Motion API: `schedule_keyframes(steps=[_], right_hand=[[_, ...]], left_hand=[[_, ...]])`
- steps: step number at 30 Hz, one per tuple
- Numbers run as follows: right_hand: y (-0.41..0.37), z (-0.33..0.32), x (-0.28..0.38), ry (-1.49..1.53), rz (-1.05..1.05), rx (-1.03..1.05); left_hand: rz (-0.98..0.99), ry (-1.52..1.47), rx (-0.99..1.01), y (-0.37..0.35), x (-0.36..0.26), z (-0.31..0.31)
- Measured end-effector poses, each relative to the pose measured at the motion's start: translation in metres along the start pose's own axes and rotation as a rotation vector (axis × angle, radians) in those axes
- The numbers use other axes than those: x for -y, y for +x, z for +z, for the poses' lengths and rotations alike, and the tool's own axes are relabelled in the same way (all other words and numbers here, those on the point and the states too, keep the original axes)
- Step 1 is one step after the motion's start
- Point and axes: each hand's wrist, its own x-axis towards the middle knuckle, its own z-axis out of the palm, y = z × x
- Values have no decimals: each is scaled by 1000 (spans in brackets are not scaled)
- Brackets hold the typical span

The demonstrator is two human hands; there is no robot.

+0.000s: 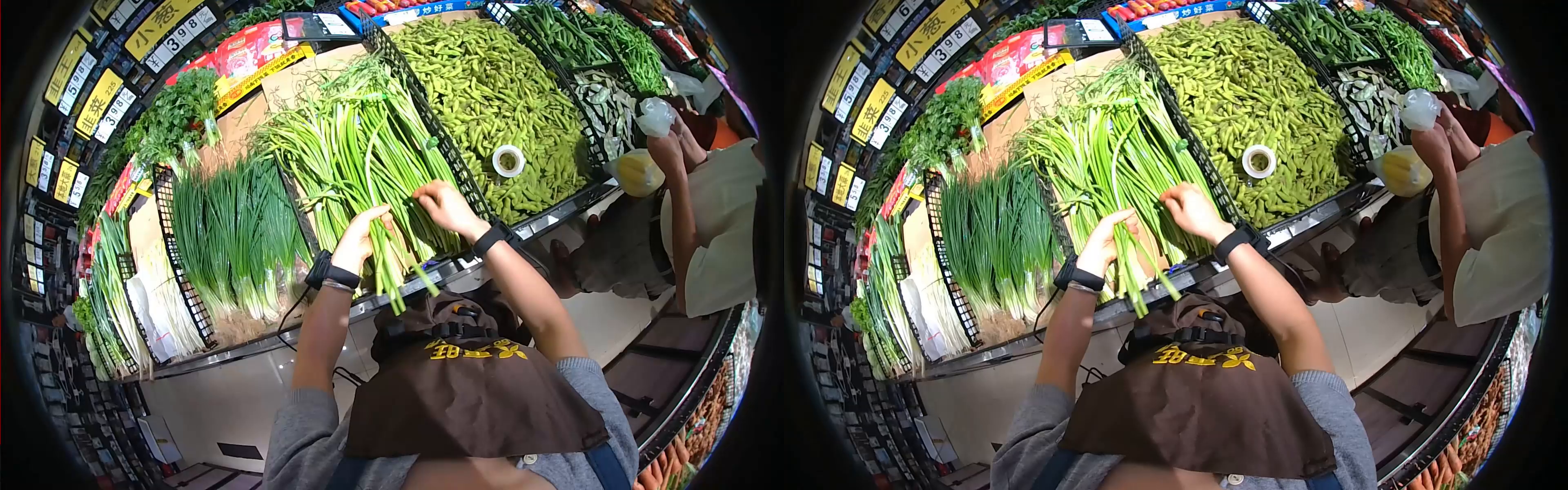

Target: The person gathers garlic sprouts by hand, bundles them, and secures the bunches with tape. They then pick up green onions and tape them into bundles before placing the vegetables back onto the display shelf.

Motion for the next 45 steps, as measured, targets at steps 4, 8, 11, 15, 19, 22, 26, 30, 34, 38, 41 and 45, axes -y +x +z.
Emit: schedule_keyframes(steps=[4,8,11,15,19,22,26,30,34,38,41,45], right_hand=[[16,1,25,-16,-76,48],[16,30,-5,-476,87,124],[27,38,-16,-529,188,224],[26,7,9,-89,61,340],[16,-13,22,358,163,700],[24,-44,24,23,79,657],[50,-16,47,-300,-660,335],[67,40,-25,-590,-797,387],[60,37,-34,-564,-725,407],[64,30,-10,-577,-546,630],[54,20,22,-253,-407,482],[39,31,70,-248,-241,247]], left_hand=[[85,141,-38,-24,-10,15],[343,418,-221,-20,-15,10],[223,142,-182,-10,-12,7],[290,215,-246,9,9,8],[262,89,-211,16,25,24],[294,255,-223,-6,7,18],[64,-43,141,-89,-72,48],[-47,-366,552,-153,-167,82],[315,-190,882,-244,-248,110],[428,101,824,-263,-273,136],[430,48,798,-224,-256,127],[449,102,713,-176,-228,107]])
